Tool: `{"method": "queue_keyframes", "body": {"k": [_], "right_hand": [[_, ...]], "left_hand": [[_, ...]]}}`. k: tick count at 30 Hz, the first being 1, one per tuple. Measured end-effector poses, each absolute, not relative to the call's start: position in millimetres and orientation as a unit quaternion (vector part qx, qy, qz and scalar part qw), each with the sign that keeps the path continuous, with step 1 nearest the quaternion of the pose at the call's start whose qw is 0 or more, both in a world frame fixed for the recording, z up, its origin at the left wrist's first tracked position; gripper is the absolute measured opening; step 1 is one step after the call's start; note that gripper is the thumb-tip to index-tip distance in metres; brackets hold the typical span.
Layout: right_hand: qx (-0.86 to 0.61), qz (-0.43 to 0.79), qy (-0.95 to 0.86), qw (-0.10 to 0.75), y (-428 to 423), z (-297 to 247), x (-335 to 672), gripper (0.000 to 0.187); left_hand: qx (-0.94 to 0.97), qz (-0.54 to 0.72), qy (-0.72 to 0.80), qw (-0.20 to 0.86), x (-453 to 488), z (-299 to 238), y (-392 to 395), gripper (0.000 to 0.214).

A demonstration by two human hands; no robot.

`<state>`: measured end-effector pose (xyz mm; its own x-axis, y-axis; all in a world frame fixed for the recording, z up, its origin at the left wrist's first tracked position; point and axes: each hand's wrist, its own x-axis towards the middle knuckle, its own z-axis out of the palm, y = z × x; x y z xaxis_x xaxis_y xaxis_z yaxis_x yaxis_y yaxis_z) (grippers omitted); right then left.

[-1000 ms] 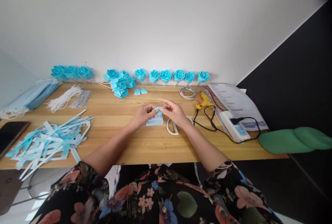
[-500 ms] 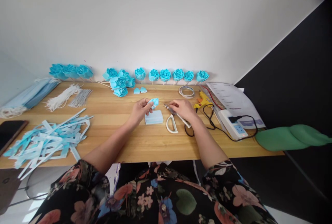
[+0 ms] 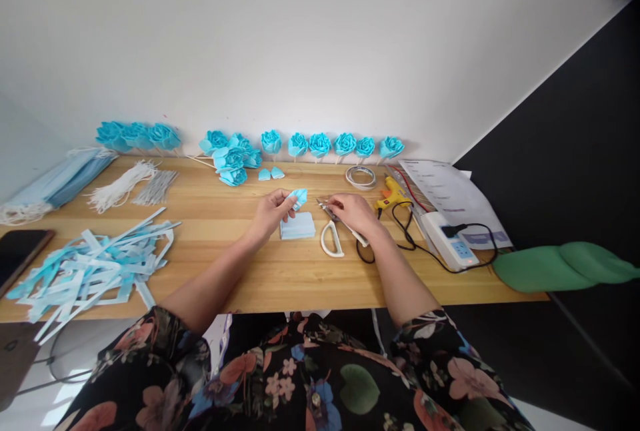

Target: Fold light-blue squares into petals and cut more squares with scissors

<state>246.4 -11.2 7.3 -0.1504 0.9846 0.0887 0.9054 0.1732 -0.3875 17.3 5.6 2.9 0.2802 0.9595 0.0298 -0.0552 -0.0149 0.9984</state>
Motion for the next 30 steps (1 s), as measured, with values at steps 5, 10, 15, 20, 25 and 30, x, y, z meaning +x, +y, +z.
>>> {"method": "queue_keyframes", "body": {"k": [5,10,15,20,25,30], "right_hand": [[-0.653,0.126,-0.731,0.153,-8.8,5.0,248.0,0.017],[-0.659,0.128,-0.719,0.180,-6.6,0.3,249.6,0.017],[-0.604,0.086,-0.726,0.318,-14.3,5.9,236.8,0.017],[-0.488,-0.026,-0.759,0.431,-28.0,14.7,212.7,0.017],[-0.467,-0.074,-0.778,0.413,-32.2,13.8,204.7,0.015],[-0.460,-0.115,-0.783,0.403,-31.0,9.6,207.0,0.014]], "left_hand": [[0.566,0.437,0.401,0.573,17.0,2.6,4.9,0.043],[0.579,0.428,0.404,0.565,16.1,1.3,5.9,0.044],[0.586,0.418,0.407,0.562,16.1,4.0,3.3,0.045],[0.589,0.420,0.409,0.557,17.4,5.5,0.0,0.043],[0.590,0.416,0.412,0.556,18.3,4.7,-1.7,0.042],[0.596,0.400,0.409,0.564,19.0,5.7,-3.7,0.042]]}}
